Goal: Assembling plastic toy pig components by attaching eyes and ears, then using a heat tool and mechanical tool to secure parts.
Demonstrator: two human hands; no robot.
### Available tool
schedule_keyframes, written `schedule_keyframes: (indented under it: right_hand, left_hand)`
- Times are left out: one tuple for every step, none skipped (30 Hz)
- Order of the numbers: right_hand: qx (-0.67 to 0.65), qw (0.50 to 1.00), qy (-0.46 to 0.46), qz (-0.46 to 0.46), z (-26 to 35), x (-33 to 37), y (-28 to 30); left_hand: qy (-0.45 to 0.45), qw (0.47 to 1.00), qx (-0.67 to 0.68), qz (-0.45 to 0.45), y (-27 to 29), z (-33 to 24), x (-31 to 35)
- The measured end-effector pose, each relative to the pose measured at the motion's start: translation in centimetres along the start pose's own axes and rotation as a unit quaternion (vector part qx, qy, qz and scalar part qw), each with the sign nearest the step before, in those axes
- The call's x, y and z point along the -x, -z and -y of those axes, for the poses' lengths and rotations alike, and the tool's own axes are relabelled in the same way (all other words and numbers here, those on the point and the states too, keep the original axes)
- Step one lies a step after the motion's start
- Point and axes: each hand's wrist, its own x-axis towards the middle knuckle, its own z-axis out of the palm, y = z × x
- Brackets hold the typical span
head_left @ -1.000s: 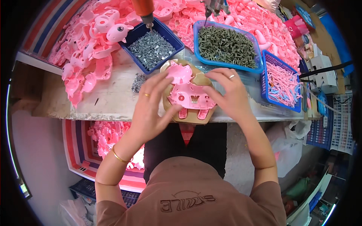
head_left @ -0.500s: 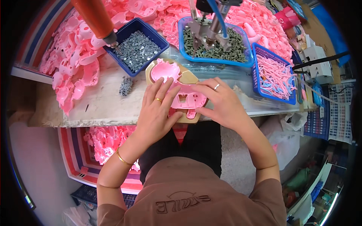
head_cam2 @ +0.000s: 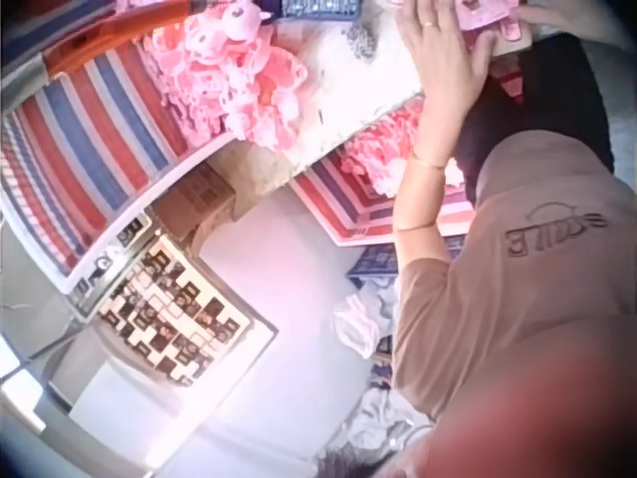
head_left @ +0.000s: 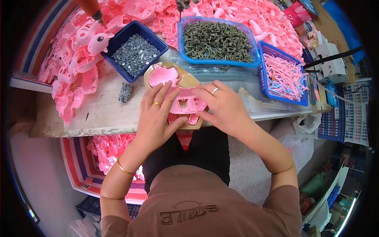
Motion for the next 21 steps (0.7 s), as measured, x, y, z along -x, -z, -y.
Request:
schedule_keyframes:
  right_hand:
    - [0.015, 1.0, 0.01, -0.01, 0.1, 0.0, -0.1]
    - [0.016, 1.0, 0.011, -0.01, 0.2, 0.0, 0.0]
    - [0.018, 1.0, 0.012, -0.002, 0.3, 0.0, 0.1]
    - [0.019, 1.0, 0.014, 0.006, 0.3, -0.1, 0.2]
    - [0.02, 1.0, 0.015, 0.006, 0.3, -0.1, 0.3]
    - [0.012, 1.0, 0.007, 0.011, 0.3, -0.2, 0.3]
    - [0.004, 1.0, -0.002, 0.017, 0.2, -0.2, 0.4]
    - [0.004, 1.0, -0.003, 0.018, 0.3, -0.1, 0.4]
    - [0.012, 1.0, 0.001, 0.01, 0.4, -0.1, 0.3]
    - [0.021, 1.0, 0.006, 0.002, 0.5, -0.1, 0.2]
    - [0.02, 1.0, 0.006, 0.004, 0.4, 0.0, 0.3]
    - [-0.018, 1.0, -0.011, -0.005, 0.3, 0.2, 0.4]
    - [-0.057, 0.998, -0.027, -0.014, 0.2, 0.5, 0.5]
    - [-0.057, 0.998, -0.026, -0.013, -0.1, 0.7, 0.5]
    - [-0.058, 0.998, -0.029, -0.015, -0.4, 0.9, 0.4]
    - [-0.06, 0.998, -0.032, -0.018, -0.6, 1.1, 0.3]
    - [-0.061, 0.997, -0.034, -0.017, -0.7, 1.0, 0.3]
    - [-0.069, 0.997, -0.025, -0.013, -0.9, 0.8, 0.4]
    - [-0.078, 0.997, -0.015, -0.007, -1.0, 0.6, 0.4]
    - [-0.079, 0.997, -0.016, -0.006, -1.1, 0.5, 0.7]
    - [-0.068, 0.998, -0.01, 0.008, -1.2, 0.4, 1.0]
  left_hand:
    - [0.0, 1.0, -0.011, -0.009, 0.0, -0.1, -0.1]
    - [0.0, 1.0, -0.011, -0.01, -0.2, -0.2, -0.3]
    - [0.005, 0.999, -0.025, -0.019, -0.3, -0.4, -0.4]
    - [0.01, 0.999, -0.04, -0.029, -0.5, -0.5, -0.5]
    - [0.01, 0.999, -0.04, -0.03, -0.5, -0.4, -0.6]
    - [0.008, 0.998, -0.051, -0.029, -0.6, -0.4, -0.7]
    - [0.006, 0.998, -0.061, -0.028, -0.7, -0.4, -0.8]
    - [0.007, 0.998, -0.06, -0.028, -0.7, -0.4, -0.8]
    - [0.007, 0.998, -0.063, -0.028, -0.6, -0.3, -0.7]
    - [0.008, 0.997, -0.066, -0.028, -0.6, -0.2, -0.8]
    - [0.009, 0.997, -0.066, -0.028, -0.5, -0.2, -0.9]
    - [0.011, 0.998, -0.06, -0.018, -0.3, -0.2, -1.0]
    - [0.012, 0.998, -0.055, -0.009, -0.1, -0.3, -1.1]
    - [0.013, 0.998, -0.055, -0.009, -0.1, -0.3, -1.2]
    - [0.006, 0.998, -0.056, -0.01, 0.0, -0.2, -1.3]
    - [-0.001, 0.998, -0.058, -0.01, 0.0, -0.2, -1.4]
    - [-0.001, 0.998, -0.057, -0.009, 0.1, -0.1, -1.5]
    - [0.003, 0.999, -0.051, 0.002, 0.3, 0.0, -1.6]
    - [0.007, 0.999, -0.046, 0.013, 0.4, 0.1, -1.7]
    - [0.008, 0.999, -0.045, 0.014, 0.6, 0.0, -1.8]
    - [-0.003, 0.999, -0.043, 0.015, 0.7, -0.1, -1.9]
